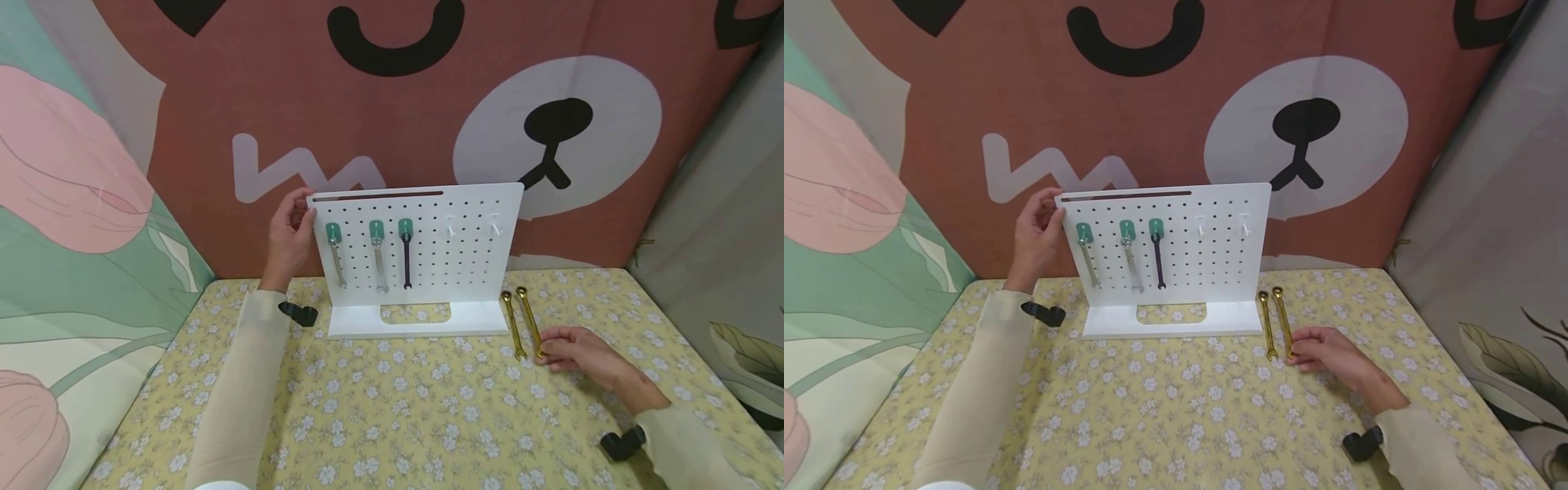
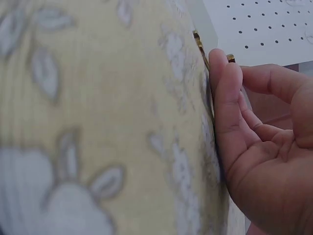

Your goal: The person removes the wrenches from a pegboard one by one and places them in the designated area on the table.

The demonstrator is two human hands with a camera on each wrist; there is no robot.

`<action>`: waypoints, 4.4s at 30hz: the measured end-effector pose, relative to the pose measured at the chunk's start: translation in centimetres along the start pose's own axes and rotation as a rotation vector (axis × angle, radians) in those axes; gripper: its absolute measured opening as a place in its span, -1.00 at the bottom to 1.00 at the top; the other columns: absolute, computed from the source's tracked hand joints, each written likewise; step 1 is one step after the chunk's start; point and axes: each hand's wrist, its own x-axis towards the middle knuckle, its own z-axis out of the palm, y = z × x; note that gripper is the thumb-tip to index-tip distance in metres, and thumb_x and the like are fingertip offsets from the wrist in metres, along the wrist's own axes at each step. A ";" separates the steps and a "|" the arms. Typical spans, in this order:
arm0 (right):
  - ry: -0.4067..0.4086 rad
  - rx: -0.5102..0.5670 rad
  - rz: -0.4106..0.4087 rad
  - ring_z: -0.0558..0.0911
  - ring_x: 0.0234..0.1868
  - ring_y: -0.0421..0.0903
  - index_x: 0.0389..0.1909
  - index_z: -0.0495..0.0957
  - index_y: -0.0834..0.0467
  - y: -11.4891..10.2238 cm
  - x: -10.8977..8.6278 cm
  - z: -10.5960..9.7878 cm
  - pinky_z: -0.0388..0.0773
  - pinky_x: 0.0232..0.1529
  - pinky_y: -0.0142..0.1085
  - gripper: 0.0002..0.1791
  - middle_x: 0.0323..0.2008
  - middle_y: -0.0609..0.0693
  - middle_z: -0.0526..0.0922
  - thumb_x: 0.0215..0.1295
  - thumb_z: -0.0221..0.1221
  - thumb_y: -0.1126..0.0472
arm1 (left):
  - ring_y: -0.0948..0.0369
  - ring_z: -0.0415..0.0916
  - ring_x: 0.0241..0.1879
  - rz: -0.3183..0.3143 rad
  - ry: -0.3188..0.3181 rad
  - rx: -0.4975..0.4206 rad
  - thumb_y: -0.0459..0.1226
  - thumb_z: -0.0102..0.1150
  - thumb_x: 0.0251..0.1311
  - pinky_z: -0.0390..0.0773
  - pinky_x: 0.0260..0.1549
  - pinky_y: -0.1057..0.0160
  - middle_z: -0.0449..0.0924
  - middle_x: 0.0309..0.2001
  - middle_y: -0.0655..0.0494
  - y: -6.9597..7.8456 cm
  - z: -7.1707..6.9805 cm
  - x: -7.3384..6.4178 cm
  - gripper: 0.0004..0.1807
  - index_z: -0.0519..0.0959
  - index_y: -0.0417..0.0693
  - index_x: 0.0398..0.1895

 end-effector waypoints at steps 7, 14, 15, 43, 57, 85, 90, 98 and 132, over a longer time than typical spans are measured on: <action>0.026 0.003 0.064 0.74 -0.05 -0.04 0.39 0.14 0.60 -0.2 -0.1 -0.1 0.66 -0.07 -0.18 -0.36 -0.03 0.16 0.67 0.60 0.09 0.19 | -0.05 0.49 -0.14 0.007 0.002 0.004 -0.45 0.02 0.53 0.42 -0.20 0.37 0.50 -0.05 -0.24 -1.0 0.1 0.3 -0.63 0.47 -0.18 0.33; 0.077 -0.093 0.091 0.74 -0.04 0.04 0.41 0.19 0.57 -0.9 -0.5 0.4 0.67 -0.10 -0.14 -0.33 0.09 0.27 0.62 0.61 0.09 0.11 | -0.01 0.48 -0.14 -0.009 0.003 0.019 -0.43 0.03 0.54 0.43 -0.19 0.37 0.50 -0.03 -0.21 -2.2 0.1 0.7 -0.63 0.48 -0.14 0.33; 0.088 -0.104 0.099 0.74 -0.04 0.05 0.41 0.20 0.56 -1.1 -0.6 0.5 0.68 -0.12 -0.13 -0.33 0.10 0.27 0.61 0.61 0.09 0.10 | -0.01 0.47 -0.14 -0.012 0.002 0.021 -0.43 0.03 0.54 0.43 -0.18 0.37 0.50 -0.03 -0.21 -2.2 0.1 0.7 -0.63 0.48 -0.14 0.34; 0.145 -0.287 0.016 0.73 -0.14 0.11 0.30 0.38 0.50 -3.3 -1.2 2.5 0.67 -0.21 -0.09 -0.46 0.01 0.28 0.63 0.62 0.07 0.10 | -0.13 0.47 -0.13 0.004 0.001 0.011 -0.45 0.02 0.53 0.41 -0.19 0.38 0.49 -0.04 -0.26 -1.3 0.0 0.4 -0.64 0.47 -0.20 0.32; 0.138 -0.321 -0.121 0.69 -0.19 0.14 0.24 0.49 0.40 -4.9 1.9 5.7 0.64 -0.29 -0.08 -0.50 -0.09 0.23 0.66 0.58 0.13 0.05 | -0.12 0.46 -0.12 -0.018 -0.007 0.012 -0.44 0.01 0.54 0.43 -0.17 0.40 0.48 -0.03 -0.25 0.8 0.1 0.0 -0.62 0.44 -0.20 0.35; 0.274 -0.184 -0.311 0.66 0.00 0.25 0.26 0.51 0.31 -6.4 10.1 13.0 0.65 -0.10 0.02 -0.58 0.07 0.26 0.61 0.59 0.12 0.10 | 0.04 0.46 -0.19 -0.002 0.003 -0.017 -0.37 0.08 0.53 0.41 -0.26 0.36 0.52 -0.05 -0.13 -2.5 0.5 0.5 -0.62 0.50 -0.04 0.34; 0.261 -0.144 -0.303 0.66 0.02 0.22 0.26 0.51 0.29 -6.2 11.4 13.9 0.64 -0.05 0.03 -0.58 0.09 0.25 0.59 0.59 0.12 0.09 | 0.02 0.46 -0.20 -0.002 0.009 -0.022 -0.40 0.07 0.53 0.40 -0.28 0.35 0.52 -0.05 -0.15 -2.6 0.6 0.5 -0.62 0.49 -0.07 0.34; 0.267 -0.108 -0.321 0.60 0.15 0.14 0.27 0.53 0.23 -6.5 13.3 15.6 0.58 0.11 -0.03 -0.61 0.17 0.16 0.57 0.58 0.14 0.11 | -0.05 0.47 -0.15 -0.028 0.022 -0.007 -0.44 0.01 0.54 0.42 -0.24 0.37 0.49 -0.03 -0.22 -1.6 0.4 0.4 -0.63 0.47 -0.15 0.33; 0.181 -0.058 -0.358 0.66 -0.07 0.23 0.07 0.58 0.23 -7.9 13.8 19.1 0.61 -0.04 0.04 -0.74 -0.09 0.26 0.65 0.54 0.18 0.15 | -0.05 0.48 -0.12 -0.045 0.002 -0.023 -0.44 0.01 0.53 0.50 -0.15 0.30 0.51 0.00 -0.26 0.8 0.0 -0.2 -0.62 0.45 -0.22 0.35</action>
